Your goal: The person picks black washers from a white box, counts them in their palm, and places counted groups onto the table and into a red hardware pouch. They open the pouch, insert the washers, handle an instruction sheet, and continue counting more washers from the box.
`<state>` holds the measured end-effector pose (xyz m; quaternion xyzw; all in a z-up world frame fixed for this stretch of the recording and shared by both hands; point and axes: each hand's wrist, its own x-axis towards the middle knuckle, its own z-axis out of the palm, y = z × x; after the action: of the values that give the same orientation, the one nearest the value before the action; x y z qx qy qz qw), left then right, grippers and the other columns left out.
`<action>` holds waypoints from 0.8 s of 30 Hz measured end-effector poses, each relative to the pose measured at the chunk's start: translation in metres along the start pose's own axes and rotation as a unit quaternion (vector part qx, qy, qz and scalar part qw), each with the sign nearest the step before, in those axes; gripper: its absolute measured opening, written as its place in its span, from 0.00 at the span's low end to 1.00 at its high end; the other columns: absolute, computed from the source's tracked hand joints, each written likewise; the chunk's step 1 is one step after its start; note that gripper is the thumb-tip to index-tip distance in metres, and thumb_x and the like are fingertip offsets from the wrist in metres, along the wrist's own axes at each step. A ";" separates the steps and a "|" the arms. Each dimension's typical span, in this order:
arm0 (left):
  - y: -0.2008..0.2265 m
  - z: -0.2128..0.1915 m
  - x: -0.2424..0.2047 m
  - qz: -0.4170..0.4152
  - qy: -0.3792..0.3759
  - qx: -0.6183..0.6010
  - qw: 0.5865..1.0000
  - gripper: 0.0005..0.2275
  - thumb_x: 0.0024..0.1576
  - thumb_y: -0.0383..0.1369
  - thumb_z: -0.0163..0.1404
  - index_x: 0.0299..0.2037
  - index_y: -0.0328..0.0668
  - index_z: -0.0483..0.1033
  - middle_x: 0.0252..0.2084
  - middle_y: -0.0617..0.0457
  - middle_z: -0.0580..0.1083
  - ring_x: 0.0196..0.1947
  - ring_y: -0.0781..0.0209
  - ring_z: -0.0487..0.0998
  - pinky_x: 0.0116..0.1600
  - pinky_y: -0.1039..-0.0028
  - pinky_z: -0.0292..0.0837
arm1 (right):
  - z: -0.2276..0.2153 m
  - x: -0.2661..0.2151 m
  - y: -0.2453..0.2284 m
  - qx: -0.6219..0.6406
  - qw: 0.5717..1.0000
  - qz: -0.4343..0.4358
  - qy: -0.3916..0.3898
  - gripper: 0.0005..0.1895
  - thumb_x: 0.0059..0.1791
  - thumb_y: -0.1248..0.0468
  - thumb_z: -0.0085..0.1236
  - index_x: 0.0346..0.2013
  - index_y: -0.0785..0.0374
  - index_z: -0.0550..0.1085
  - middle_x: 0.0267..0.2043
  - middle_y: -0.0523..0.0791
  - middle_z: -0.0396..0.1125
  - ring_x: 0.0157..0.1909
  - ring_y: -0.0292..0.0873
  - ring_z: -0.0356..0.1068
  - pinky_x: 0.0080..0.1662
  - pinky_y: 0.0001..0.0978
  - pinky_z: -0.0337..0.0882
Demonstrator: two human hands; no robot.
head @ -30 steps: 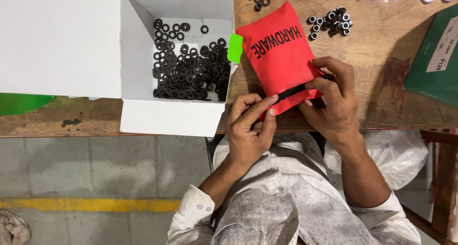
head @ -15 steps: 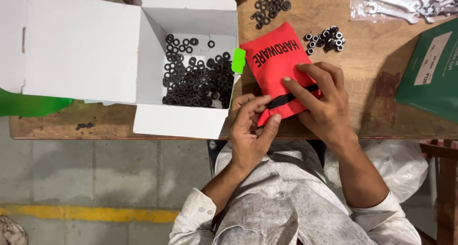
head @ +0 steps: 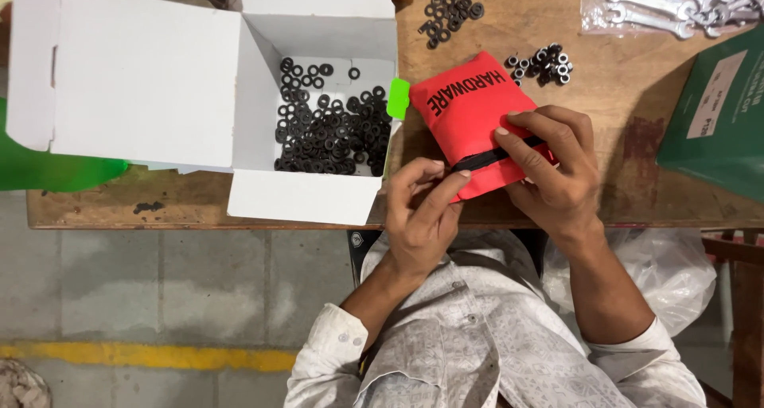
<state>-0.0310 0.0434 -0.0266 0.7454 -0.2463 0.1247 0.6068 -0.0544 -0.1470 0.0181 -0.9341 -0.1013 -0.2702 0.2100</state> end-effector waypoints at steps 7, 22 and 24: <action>-0.012 -0.007 0.000 0.097 -0.041 0.092 0.990 0.18 0.55 0.16 0.60 0.54 0.40 0.80 0.55 0.48 0.68 0.51 0.57 0.77 0.57 0.72 0.81 | 0.003 -0.008 0.000 0.012 1.000 0.010 0.010 0.30 0.35 0.77 0.67 0.53 0.65 0.76 0.58 0.50 0.68 0.59 0.56 0.66 0.55 0.45 0.72; -0.022 -0.006 0.009 0.204 -0.036 0.101 0.973 0.06 0.59 0.16 0.58 0.43 0.31 0.78 0.51 0.46 0.77 0.54 0.49 0.79 0.58 0.65 0.82 | 0.007 -0.020 0.013 -0.050 0.998 0.031 -0.012 0.28 0.38 0.70 0.71 0.54 0.61 0.80 0.52 0.47 0.69 0.53 0.51 0.64 0.52 0.40 0.69; -0.026 -0.005 0.008 0.199 -0.038 0.109 0.973 0.07 0.59 0.16 0.58 0.42 0.33 0.76 0.51 0.46 0.76 0.55 0.49 0.78 0.58 0.66 0.81 | 0.009 -0.020 0.015 -0.046 0.999 0.026 -0.007 0.27 0.38 0.70 0.71 0.53 0.61 0.81 0.51 0.47 0.69 0.51 0.50 0.64 0.52 0.40 0.69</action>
<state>-0.0100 0.0501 -0.0432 0.7475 -0.3974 0.2402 0.4750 -0.0617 -0.1577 -0.0050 -0.9470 -0.0664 -0.2625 0.1729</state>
